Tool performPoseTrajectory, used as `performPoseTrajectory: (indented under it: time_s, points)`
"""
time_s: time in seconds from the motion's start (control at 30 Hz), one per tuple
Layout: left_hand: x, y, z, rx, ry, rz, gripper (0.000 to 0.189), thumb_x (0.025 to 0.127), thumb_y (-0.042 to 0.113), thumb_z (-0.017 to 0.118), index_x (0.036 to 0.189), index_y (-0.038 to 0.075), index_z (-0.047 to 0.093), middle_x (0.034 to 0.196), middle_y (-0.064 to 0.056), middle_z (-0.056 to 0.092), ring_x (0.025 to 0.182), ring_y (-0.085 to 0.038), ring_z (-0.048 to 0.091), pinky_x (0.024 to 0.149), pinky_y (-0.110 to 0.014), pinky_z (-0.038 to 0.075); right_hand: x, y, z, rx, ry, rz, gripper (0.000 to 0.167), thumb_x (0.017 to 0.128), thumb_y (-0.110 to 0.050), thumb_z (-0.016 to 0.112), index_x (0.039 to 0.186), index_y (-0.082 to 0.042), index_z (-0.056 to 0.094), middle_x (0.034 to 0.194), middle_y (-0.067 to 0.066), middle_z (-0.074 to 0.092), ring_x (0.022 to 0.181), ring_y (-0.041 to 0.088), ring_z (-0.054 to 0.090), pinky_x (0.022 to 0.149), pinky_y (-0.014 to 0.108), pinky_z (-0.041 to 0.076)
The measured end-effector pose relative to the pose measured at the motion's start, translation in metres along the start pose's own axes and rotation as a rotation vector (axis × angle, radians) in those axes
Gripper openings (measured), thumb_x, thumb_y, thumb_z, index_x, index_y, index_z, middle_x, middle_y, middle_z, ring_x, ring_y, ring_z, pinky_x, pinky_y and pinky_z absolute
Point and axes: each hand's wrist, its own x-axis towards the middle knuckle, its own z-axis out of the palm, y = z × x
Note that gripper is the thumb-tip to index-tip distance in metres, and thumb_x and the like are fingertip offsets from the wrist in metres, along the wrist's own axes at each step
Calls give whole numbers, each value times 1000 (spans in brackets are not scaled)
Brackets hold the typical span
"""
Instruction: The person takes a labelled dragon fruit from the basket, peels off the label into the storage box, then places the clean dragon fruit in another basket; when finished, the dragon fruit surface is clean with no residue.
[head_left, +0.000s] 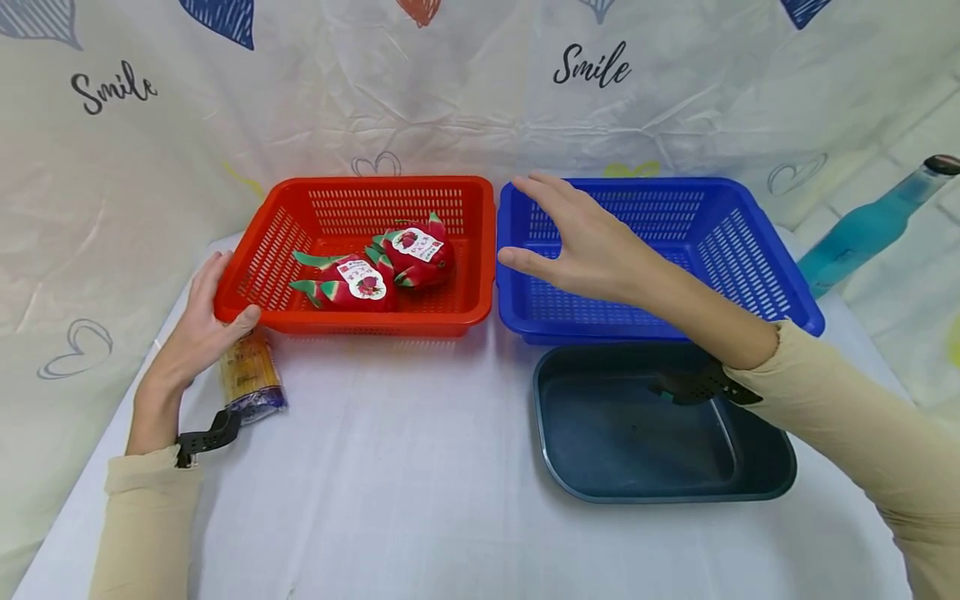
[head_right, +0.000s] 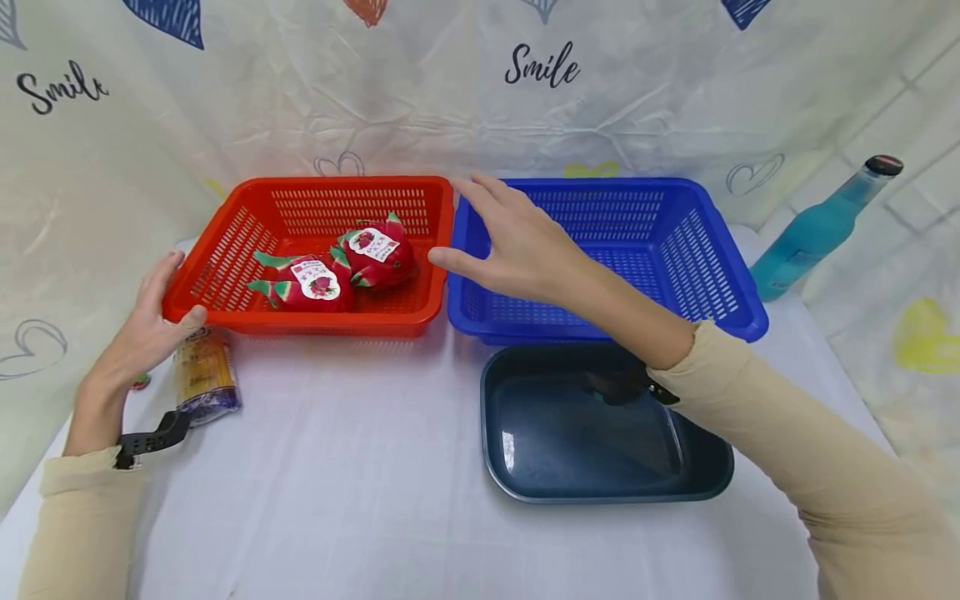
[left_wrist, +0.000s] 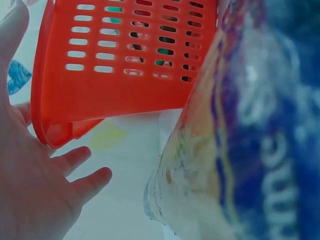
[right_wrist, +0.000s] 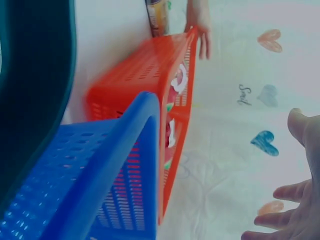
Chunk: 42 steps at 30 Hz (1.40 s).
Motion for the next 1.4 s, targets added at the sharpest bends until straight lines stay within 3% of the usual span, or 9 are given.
performPoseTrajectory:
  time_s: [0.47, 0.83, 1.03, 1.4]
  points:
    - [-1, -2, 0, 44, -12, -16, 86, 91, 37, 59, 157, 28, 4, 165, 2, -10, 149, -42, 6, 105, -76, 22, 34, -31, 6, -48, -53, -41, 88, 87, -66, 51, 156, -24, 17, 164, 4, 17, 150, 29, 20, 111, 63, 32]
    - [0, -7, -1, 119, -43, -61, 85, 93, 43, 55, 156, 33, -1, 165, 0, -9, 148, -45, 9, 100, -78, 25, 71, -48, 4, 73, -72, -74, 85, 89, -62, 52, 156, -20, 19, 162, 0, 24, 150, 21, 21, 120, 50, 25]
    - [2, -7, 0, 141, -40, -61, 87, 92, 46, 55, 157, 29, 0, 165, -1, -8, 147, -46, 11, 99, -78, 28, 86, -56, -2, 118, -47, -54, 81, 91, -60, 50, 156, -22, 20, 162, -3, 22, 151, 17, 20, 121, 47, 24]
    - [2, -4, 0, 143, -33, -71, 88, 92, 48, 55, 157, 26, 0, 165, -2, -9, 148, -45, 10, 100, -77, 28, 118, -61, 9, 154, -41, -39, 80, 90, -64, 46, 155, -26, 21, 162, -7, 21, 150, 12, 21, 123, 39, 22]
